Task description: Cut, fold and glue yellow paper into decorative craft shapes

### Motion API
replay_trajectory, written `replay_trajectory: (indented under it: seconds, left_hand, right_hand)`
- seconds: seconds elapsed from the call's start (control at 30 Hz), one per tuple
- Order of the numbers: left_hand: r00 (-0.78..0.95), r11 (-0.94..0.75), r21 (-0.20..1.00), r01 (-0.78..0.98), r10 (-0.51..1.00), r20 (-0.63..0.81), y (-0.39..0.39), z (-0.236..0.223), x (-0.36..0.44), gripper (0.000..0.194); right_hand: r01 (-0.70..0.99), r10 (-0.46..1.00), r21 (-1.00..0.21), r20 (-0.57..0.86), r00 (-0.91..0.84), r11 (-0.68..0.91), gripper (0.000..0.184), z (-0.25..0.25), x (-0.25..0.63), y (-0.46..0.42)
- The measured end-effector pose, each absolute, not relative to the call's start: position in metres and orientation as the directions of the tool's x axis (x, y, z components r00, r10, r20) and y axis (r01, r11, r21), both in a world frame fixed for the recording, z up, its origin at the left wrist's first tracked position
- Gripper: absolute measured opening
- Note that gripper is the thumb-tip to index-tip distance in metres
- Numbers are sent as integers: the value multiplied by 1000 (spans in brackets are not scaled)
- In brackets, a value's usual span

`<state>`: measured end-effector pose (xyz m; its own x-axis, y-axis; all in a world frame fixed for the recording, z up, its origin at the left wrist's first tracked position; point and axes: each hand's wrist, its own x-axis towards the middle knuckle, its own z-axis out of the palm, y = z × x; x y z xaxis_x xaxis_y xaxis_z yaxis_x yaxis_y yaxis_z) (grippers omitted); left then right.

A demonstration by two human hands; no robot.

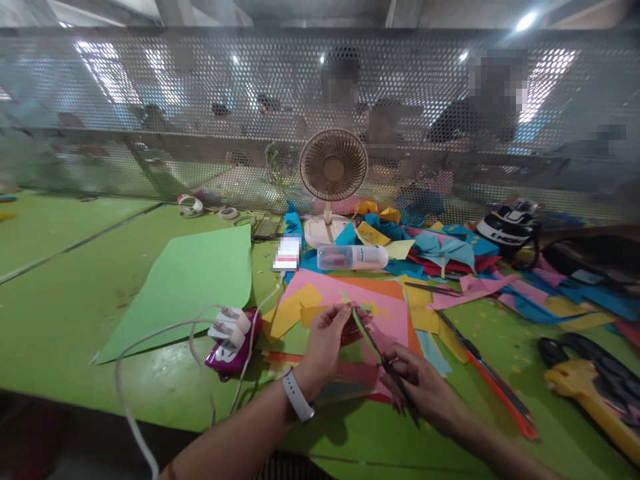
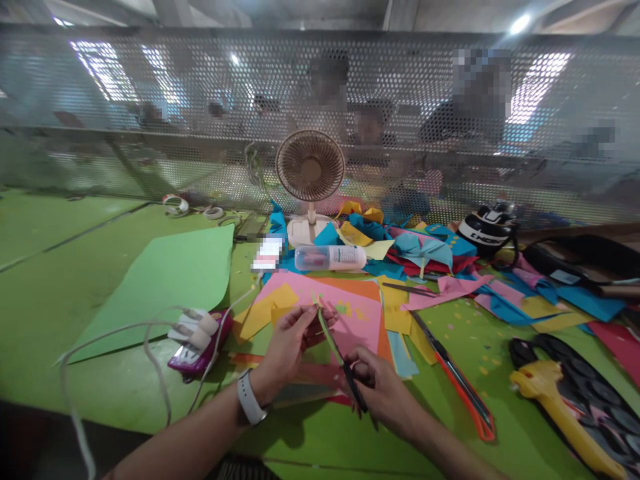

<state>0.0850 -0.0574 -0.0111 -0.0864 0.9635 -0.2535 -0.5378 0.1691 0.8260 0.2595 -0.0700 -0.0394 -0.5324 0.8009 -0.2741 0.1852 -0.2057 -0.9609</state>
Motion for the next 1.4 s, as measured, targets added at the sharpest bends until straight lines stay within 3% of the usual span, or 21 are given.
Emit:
replay_trajectory:
  seconds: [0.73,1.4]
  left_hand:
    - [-93,174,778,-604,954,-286,-54,-13,85,25]
    - [-74,156,822,-547,970,-233,-57,-12,86,22]
  right_hand:
    - [206,802,-959,-277,-529,-196,33,-41,260,-70]
    - [181,805,-963,-266,-530,-199,34,-35,259,-70]
